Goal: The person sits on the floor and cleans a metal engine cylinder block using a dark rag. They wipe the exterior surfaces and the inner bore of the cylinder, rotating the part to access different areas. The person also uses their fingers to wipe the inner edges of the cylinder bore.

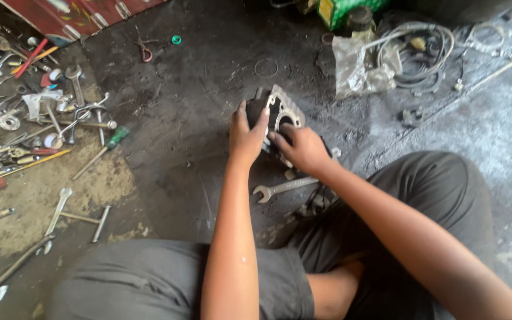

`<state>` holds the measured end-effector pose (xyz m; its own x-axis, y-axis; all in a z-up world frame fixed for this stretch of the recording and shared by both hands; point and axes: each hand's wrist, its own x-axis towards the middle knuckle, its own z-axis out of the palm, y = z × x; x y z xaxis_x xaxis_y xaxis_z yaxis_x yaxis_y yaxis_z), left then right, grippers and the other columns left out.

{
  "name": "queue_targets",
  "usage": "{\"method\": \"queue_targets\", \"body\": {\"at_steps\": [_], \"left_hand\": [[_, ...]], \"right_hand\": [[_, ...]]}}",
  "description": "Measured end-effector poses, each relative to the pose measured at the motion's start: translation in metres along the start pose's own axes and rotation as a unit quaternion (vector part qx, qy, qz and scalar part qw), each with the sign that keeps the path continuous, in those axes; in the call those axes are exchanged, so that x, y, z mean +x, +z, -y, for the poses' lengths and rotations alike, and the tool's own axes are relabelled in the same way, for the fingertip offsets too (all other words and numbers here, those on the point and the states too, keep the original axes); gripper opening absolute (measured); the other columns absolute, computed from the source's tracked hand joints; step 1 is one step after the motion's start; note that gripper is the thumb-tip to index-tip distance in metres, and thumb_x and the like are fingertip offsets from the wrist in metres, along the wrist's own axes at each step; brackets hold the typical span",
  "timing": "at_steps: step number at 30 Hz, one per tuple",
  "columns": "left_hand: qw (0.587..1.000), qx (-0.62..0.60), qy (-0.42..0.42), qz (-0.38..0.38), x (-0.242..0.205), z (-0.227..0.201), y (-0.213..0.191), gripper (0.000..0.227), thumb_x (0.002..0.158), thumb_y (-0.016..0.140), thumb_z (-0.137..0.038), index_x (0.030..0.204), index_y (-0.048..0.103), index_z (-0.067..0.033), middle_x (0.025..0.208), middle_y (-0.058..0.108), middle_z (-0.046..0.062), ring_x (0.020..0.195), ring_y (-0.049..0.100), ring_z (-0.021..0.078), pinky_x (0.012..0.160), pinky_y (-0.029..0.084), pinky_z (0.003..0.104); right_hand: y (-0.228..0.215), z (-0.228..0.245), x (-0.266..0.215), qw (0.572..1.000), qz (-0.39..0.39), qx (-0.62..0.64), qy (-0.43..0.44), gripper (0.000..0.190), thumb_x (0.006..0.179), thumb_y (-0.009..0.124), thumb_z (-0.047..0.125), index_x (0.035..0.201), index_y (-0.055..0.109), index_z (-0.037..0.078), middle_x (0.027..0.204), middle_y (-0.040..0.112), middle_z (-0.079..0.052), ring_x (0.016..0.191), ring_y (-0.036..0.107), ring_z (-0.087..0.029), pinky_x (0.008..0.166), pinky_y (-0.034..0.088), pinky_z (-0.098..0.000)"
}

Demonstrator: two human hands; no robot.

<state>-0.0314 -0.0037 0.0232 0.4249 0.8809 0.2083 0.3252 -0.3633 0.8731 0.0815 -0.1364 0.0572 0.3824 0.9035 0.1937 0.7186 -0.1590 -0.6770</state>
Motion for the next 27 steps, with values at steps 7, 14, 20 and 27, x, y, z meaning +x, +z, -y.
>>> {"method": "queue_targets", "body": {"at_steps": [7, 14, 20, 27], "left_hand": [[0.997, -0.066, 0.037, 0.003, -0.002, -0.009, -0.004, 0.095, 0.096, 0.069, -0.040, 0.161, 0.014, 0.0014, 0.164, 0.028, 0.033, 0.154, 0.030, 0.0421, 0.123, 0.028, 0.043], [0.999, -0.045, 0.023, 0.011, -0.002, -0.015, -0.007, 0.093, 0.096, 0.067, -0.042, 0.162, 0.016, 0.0001, 0.164, 0.028, 0.030, 0.153, 0.030, 0.0409, 0.123, 0.028, 0.043], [0.999, -0.022, 0.010, 0.026, -0.003, -0.028, -0.014, 0.089, 0.097, 0.065, -0.044, 0.160, 0.020, -0.0014, 0.163, 0.031, 0.028, 0.151, 0.033, 0.0406, 0.121, 0.031, 0.043], [0.973, 0.218, -0.069, 0.022, -0.007, -0.075, -0.016, 0.059, 0.101, 0.052, -0.031, 0.150, 0.037, -0.0024, 0.134, 0.059, 0.025, 0.118, 0.063, 0.0411, 0.096, 0.052, 0.049]], "right_hand": [[0.005, -0.003, -0.003, 0.997, -0.042, 0.033, -0.052, 0.039, 0.098, 0.064, 0.036, 0.085, 0.063, -0.001, 0.080, 0.064, -0.025, 0.081, 0.061, -0.046, 0.072, 0.046, -0.0532], [0.009, -0.007, -0.008, 0.996, -0.059, 0.051, -0.036, 0.043, 0.101, 0.064, 0.035, 0.083, 0.060, -0.003, 0.078, 0.062, -0.023, 0.078, 0.061, -0.043, 0.070, 0.046, -0.0507], [0.008, -0.063, 0.011, 0.908, 0.033, 0.385, 0.162, 0.047, 0.107, 0.056, 0.045, 0.095, 0.061, 0.000, 0.076, 0.058, -0.003, 0.066, 0.052, -0.016, 0.061, 0.044, -0.0351], [-0.057, -0.100, 0.007, 0.962, -0.001, 0.120, 0.245, 0.048, 0.102, 0.053, 0.049, 0.109, 0.067, 0.003, 0.086, 0.070, -0.008, 0.075, 0.064, -0.020, 0.075, 0.054, -0.0365]]}}
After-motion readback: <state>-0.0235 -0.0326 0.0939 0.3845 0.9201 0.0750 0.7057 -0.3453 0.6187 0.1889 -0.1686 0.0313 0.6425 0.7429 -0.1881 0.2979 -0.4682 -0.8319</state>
